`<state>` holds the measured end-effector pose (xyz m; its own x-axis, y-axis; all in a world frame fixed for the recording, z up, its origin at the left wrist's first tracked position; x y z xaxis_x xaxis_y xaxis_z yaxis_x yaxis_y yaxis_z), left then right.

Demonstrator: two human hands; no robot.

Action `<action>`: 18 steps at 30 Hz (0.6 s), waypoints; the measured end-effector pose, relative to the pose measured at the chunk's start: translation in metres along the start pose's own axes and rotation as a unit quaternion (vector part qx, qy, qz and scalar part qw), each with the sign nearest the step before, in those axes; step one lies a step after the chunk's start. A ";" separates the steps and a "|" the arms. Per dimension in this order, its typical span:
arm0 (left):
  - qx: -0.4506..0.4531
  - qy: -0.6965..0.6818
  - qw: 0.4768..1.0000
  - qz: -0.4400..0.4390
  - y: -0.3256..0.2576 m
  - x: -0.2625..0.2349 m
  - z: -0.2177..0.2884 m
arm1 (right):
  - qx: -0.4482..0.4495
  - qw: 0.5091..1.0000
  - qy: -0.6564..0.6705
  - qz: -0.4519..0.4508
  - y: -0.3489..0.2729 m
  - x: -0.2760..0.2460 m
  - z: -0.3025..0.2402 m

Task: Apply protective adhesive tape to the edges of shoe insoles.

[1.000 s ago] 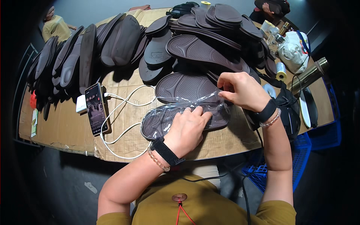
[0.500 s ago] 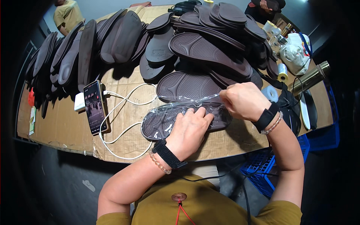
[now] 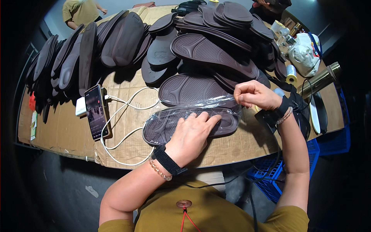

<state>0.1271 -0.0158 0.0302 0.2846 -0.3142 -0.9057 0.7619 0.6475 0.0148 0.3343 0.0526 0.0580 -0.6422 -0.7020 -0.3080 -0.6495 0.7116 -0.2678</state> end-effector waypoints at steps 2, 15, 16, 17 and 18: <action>0.002 0.011 1.000 0.003 0.001 0.001 0.001 | 0.001 0.985 -0.171 -0.005 0.002 0.009 -0.018; 0.001 0.031 0.999 -0.028 0.004 0.001 0.001 | 0.008 0.910 -0.412 0.038 -0.013 0.007 -0.040; 0.001 0.032 0.999 -0.028 0.004 0.002 0.001 | 0.008 0.910 -0.412 0.037 -0.013 0.008 -0.041; 0.001 0.029 0.999 -0.024 0.004 0.001 0.001 | 0.006 0.920 -0.391 0.034 -0.012 0.009 -0.042; 0.001 0.026 0.999 -0.019 0.004 0.001 0.001 | 0.005 0.928 -0.371 0.030 -0.011 0.010 -0.043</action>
<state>0.1307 -0.0142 0.0298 0.2243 -0.3023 -0.9264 0.7730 0.6341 -0.0198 0.3177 0.0369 0.0972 -0.2179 -0.4520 -0.8650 -0.6165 0.7509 -0.2370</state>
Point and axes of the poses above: each hand's wrist, its own y-axis towards the middle knuckle, its own x-axis out of the palm, z = x × y, the point moved 6 cm from there along y, towards the middle knuckle, and after that the axes turned 9 degrees about -z, right-handed, at the moved point
